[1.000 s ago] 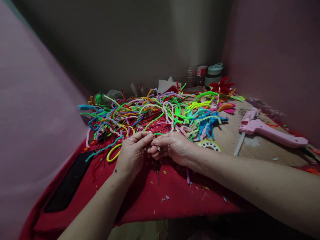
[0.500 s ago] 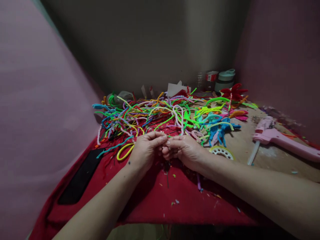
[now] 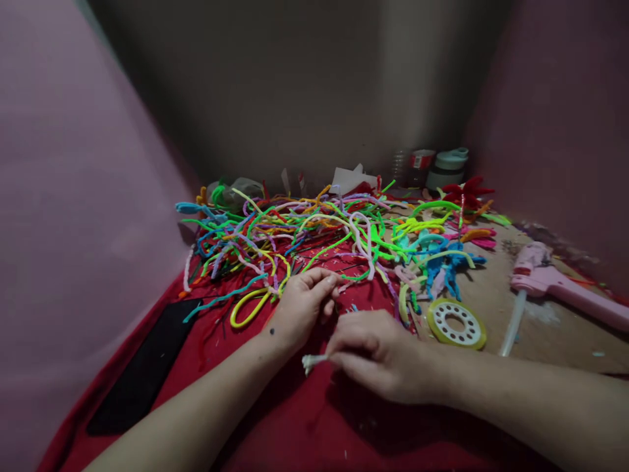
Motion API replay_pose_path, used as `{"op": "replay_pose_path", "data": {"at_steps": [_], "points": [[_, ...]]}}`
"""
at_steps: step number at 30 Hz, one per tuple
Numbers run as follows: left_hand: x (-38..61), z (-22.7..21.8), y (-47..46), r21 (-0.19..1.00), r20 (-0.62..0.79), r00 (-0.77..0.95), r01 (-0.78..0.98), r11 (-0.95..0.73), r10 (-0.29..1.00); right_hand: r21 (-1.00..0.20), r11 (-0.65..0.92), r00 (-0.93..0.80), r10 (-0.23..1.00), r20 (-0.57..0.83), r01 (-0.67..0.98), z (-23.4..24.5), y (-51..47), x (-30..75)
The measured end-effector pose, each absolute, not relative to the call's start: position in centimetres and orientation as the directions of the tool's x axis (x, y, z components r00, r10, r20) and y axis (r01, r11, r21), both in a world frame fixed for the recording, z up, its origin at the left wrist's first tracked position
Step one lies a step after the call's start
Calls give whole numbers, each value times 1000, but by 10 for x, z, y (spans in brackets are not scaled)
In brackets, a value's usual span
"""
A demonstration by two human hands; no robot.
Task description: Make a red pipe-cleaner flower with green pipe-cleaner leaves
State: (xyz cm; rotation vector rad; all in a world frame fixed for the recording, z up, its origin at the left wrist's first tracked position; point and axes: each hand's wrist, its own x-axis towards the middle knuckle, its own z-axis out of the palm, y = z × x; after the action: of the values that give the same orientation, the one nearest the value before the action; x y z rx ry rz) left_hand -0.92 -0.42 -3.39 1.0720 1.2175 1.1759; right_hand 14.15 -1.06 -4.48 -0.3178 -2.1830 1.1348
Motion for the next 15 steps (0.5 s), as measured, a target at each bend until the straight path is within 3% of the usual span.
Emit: {"op": "replay_pose_path", "data": {"at_steps": [3, 6, 9, 15], "points": [[-18, -22, -3, 999, 49, -137, 7, -48, 989, -432, 895, -812, 167, 559, -113, -47, -17, 142], [-33, -10, 4, 981, 190, -228, -6, -196, 955, -243, 967, -857, 63, 512, -74, -49, -21, 141], [-47, -11, 11, 979, 185, -257, -30, -200, 949, -149, 983, -875, -24, 483, -109, -49, -26, 140], [-53, -27, 15, 993, 103, -249, -26, -113, 963, -117, 976, -891, -113, 441, -182, -51, -34, 139]]}}
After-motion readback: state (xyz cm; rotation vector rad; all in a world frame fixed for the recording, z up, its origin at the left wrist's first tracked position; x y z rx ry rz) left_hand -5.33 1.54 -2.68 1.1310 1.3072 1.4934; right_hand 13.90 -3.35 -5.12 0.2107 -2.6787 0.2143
